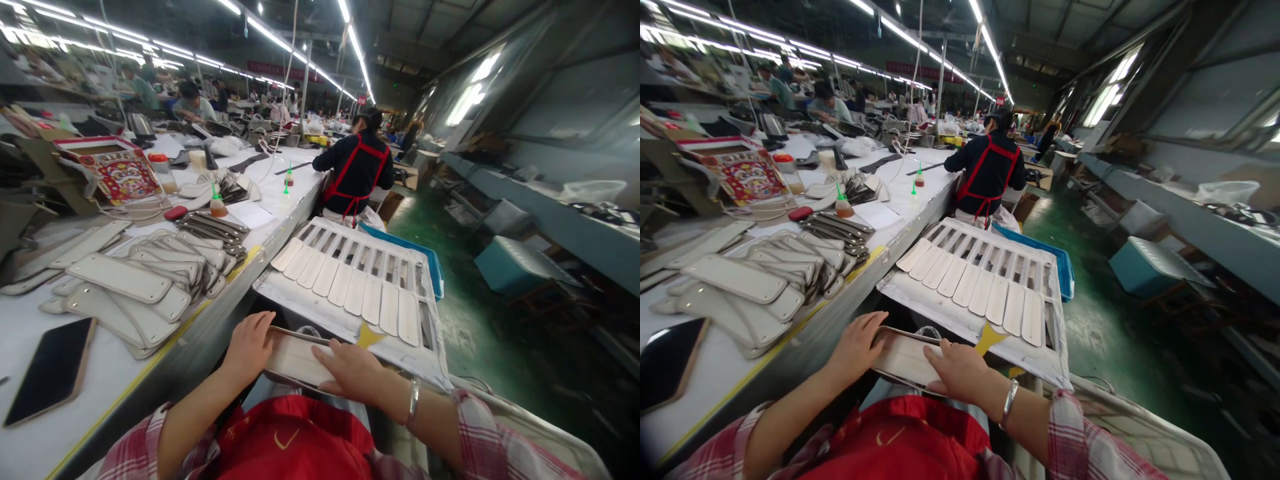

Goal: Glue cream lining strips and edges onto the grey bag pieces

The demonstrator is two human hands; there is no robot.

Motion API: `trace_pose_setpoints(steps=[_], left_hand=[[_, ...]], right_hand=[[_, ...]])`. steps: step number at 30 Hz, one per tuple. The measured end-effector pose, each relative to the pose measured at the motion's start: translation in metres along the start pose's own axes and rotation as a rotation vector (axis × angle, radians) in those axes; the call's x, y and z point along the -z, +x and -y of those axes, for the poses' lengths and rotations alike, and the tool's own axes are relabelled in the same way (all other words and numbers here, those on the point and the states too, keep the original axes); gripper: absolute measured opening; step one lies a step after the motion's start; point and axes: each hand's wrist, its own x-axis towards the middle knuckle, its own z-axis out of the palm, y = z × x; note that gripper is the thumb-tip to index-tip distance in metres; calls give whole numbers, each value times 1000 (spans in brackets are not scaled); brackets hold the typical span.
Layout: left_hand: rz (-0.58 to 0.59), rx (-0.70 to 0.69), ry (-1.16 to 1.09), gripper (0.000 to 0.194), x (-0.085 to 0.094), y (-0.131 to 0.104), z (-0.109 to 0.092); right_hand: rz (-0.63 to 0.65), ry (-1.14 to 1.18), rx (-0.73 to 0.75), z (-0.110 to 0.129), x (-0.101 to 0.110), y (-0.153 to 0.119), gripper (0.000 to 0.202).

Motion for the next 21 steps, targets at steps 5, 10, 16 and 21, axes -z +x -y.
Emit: trace_pose_setpoints(steps=[5,10,16,21], left_hand=[[340,-358,108,23,-14,-11,-54],[552,-449,275,38,-29,-22,-66],[590,-577,306,57,-30,-11,-61],[652,-757,374,78,-34,3,-71]], right_hand=[[27,80,37,-3,14,7,62],[14,528,-113,-33,10,-13,56],[257,1350,-567,-73,-41,-80,50],[120,1557,-513,-45,-81,-86,48]])
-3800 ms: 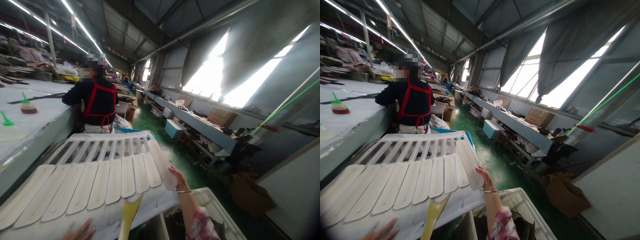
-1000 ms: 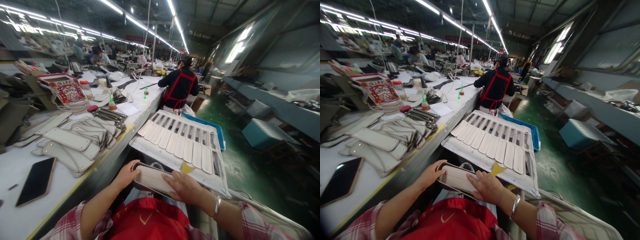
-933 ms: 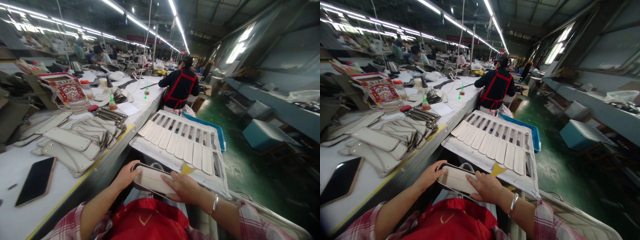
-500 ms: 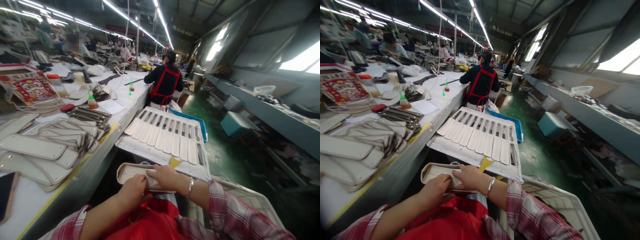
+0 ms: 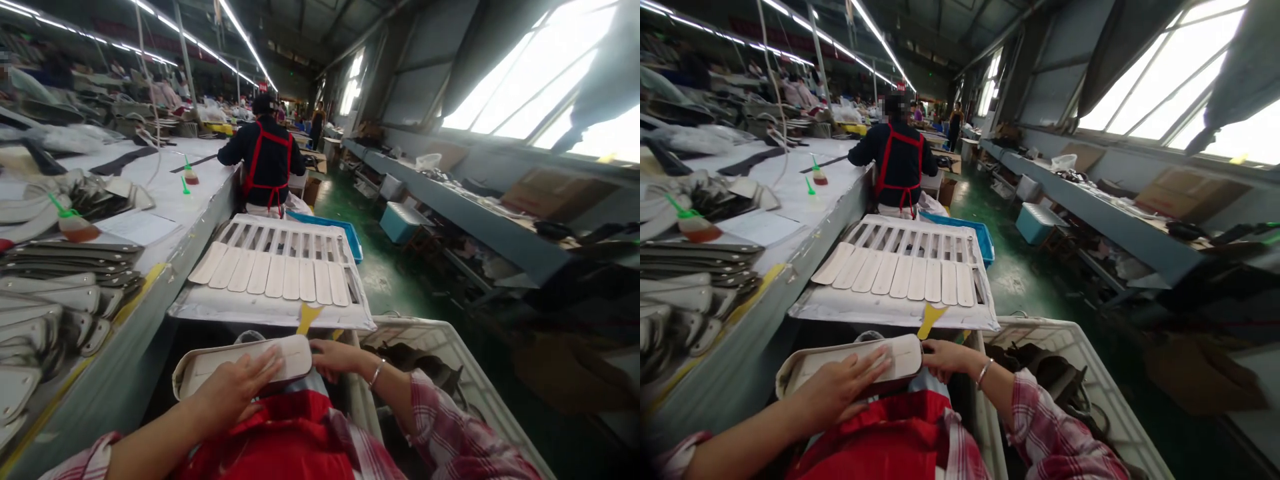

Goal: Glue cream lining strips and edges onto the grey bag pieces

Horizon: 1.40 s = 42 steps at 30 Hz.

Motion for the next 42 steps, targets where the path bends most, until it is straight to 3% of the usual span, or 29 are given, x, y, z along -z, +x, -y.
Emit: trace_pose_setpoints(steps=[4,8,14,19,31,36,42], left_hand=[[41,-128,-51,77,4,7,9],[27,-155,-155,76,5,7,17],[49,-163,-217,76,5,8,22],[50,-146,-248,79,6,6,25],[110,-100,-261,80,19,3,29],[144,-41,-204,85,6,15,24],[146,-61,-133,71,-9,19,23]], right_hand=[[-107,157,164,-2,-20,8,44],[-121,378,206,-4,-22,5,54],[-206,296,273,-4,-22,4,56],[-287,234,202,8,-20,1,61],[-278,235,81,28,-14,3,66],[-293,217,35,34,-13,2,62],[-231,227,28,36,-10,-1,59]])
